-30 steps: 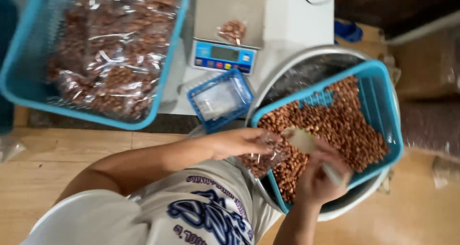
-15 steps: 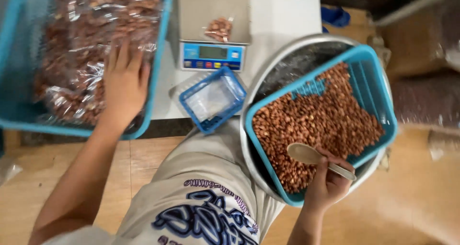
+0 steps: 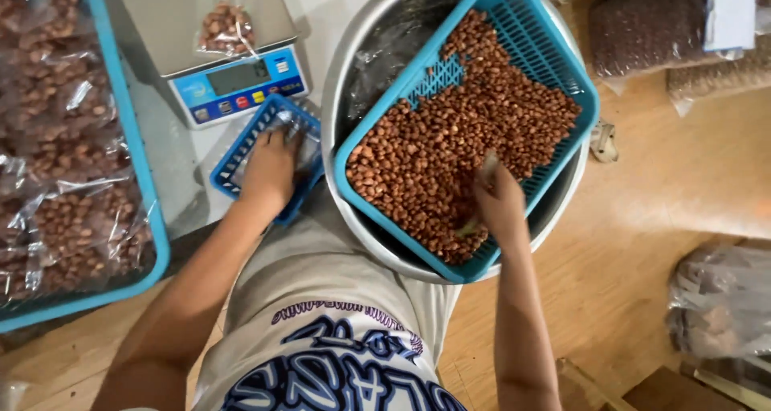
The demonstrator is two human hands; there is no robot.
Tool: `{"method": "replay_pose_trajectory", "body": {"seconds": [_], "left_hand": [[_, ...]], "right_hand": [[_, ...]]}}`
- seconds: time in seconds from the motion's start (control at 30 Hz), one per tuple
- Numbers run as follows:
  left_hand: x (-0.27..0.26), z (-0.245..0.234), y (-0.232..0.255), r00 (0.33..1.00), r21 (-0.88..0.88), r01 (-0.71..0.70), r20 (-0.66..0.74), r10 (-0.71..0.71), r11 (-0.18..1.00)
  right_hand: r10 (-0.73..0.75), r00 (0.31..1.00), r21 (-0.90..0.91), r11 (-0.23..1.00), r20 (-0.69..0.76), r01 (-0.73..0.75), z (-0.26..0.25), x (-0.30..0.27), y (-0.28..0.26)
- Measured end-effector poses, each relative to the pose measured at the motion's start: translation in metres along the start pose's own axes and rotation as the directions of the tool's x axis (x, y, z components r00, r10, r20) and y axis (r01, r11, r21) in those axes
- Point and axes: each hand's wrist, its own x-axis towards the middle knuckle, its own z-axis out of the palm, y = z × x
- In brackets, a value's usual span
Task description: The person scoops peanuts from a blue basket into small plastic bags using a plastic spoon. Each bag is placed on a digital scale to measure the weight, then moved to a tray. The process is repeated continuously.
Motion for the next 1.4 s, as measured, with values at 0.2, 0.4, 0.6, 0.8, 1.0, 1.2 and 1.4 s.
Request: {"method": "replay_pose_trajectory", "body": {"seconds": [0.2,0.4,0.6,0.8,1.0,1.2,1.4], "left_hand": [[-0.009,-0.001,0.006,1.0,-0.222,0.012,0.008,-0.011,0.975],[-0.001,-0.068,0.012,0.895,-0.949,0.18,0.049,-0.443,0.259],[0.011,-0.132,0.041,0.852,-0.848,0.05,0.312,-0.421,-0.528],[0.021,-0.127,0.156,0.986,-0.994,0.02,0.038,-0.165,-0.11],[0.037,-0.109,0.195,1.0,-0.937,-0.009,-0.015,0.015,-0.349],[0.043,-0.084,0.201,0.99,-0.955,-0.025,-0.065,0.125,-0.294],[0.044,-0.087,0.208,0.992,-0.964,-0.004,-0.037,0.121,-0.267]], "right_hand": [[-0.158,0.987,0.138,0.977,-0.034,0.161,0.017,0.022,-0.062],[-0.049,0.998,0.781,0.623,-0.028,0.052,0.027,0.017,-0.066],[0.027,0.997,0.862,0.505,-0.073,0.05,0.02,0.005,-0.071],[0.042,0.993,0.865,0.496,-0.108,0.073,0.006,0.001,-0.091],[-0.074,0.908,0.76,0.521,-0.413,0.388,-0.039,0.029,-0.069],[-0.513,0.737,0.307,0.685,-0.44,0.66,-0.055,0.016,-0.106],[-0.641,0.596,0.144,0.613,-0.484,0.777,-0.045,0.012,-0.116]]}}
